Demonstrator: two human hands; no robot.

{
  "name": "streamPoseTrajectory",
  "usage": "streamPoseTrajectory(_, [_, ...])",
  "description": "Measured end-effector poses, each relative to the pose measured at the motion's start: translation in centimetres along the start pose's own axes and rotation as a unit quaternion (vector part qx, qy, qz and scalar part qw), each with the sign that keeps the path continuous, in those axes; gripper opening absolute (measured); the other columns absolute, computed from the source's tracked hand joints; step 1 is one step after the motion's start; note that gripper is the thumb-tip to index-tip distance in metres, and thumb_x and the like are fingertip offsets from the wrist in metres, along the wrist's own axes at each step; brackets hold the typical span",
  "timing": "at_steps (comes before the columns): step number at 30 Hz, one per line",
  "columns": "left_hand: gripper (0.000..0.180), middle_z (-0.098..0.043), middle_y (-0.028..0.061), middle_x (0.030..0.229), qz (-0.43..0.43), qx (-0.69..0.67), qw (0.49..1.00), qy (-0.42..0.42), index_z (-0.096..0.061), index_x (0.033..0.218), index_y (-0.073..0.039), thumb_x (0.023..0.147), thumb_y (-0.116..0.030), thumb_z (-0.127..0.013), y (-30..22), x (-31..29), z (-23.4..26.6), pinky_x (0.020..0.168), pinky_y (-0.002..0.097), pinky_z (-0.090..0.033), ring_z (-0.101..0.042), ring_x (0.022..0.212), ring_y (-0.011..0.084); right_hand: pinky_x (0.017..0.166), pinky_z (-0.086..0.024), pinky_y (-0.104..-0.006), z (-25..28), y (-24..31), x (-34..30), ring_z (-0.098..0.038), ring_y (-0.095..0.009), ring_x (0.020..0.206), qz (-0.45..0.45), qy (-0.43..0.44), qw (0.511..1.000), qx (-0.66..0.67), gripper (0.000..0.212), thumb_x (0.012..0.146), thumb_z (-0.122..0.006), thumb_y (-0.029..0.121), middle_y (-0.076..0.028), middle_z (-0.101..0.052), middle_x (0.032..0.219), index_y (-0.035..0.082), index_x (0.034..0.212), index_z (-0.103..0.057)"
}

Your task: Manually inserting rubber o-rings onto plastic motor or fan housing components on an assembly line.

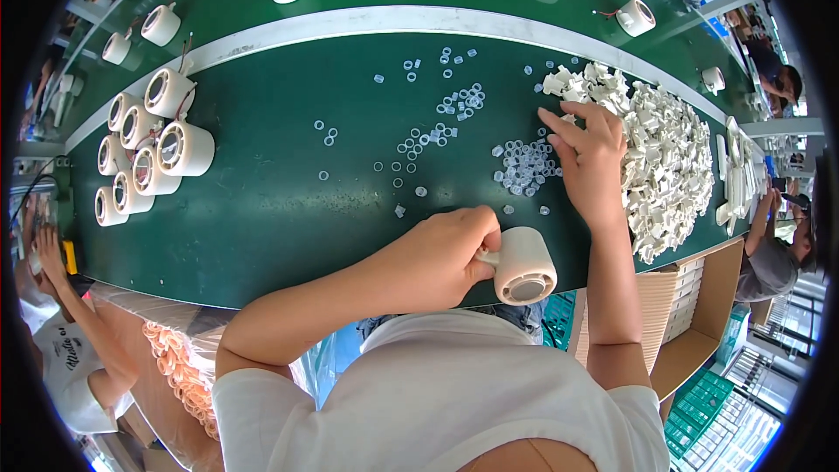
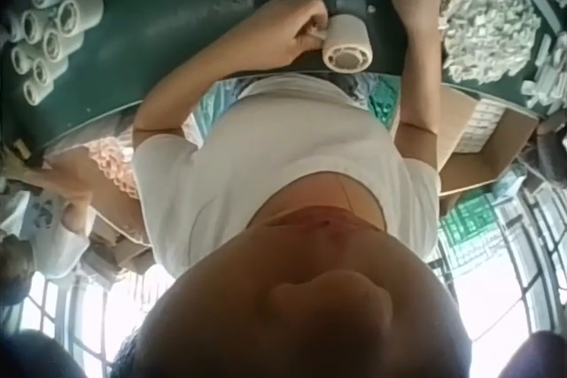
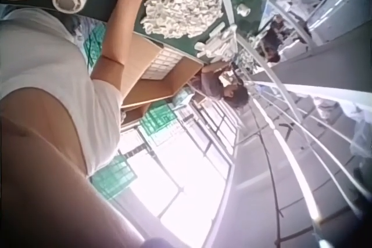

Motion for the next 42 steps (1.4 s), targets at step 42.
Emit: streamPoseTrajectory(42, [0.025,-0.063,0.0042,0.086,-0.076,-0.241,0.961,-0.109,-0.061,0.101,-0.002,0.077,0.002,-0.065,-1.3,1.6,2.5,0.063,0.0173,-0.044,-0.056,0.072,0.0077,0.082,-0.039,-0.0301,1.4,4.6,-6.3,-0.05,-0.02,0.084,-0.234,0.048,0.786,0.57,0.018,0.07,-0.073,0.003,-0.004,-0.059,0.089,0.006,0.083,-0.061])
Point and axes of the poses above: each hand's wrist, its own x-axis towards the middle knuckle, its own z-axis out of the back of the hand, y = z × x, the point moved 6 cm from there along x, towards the middle knuckle
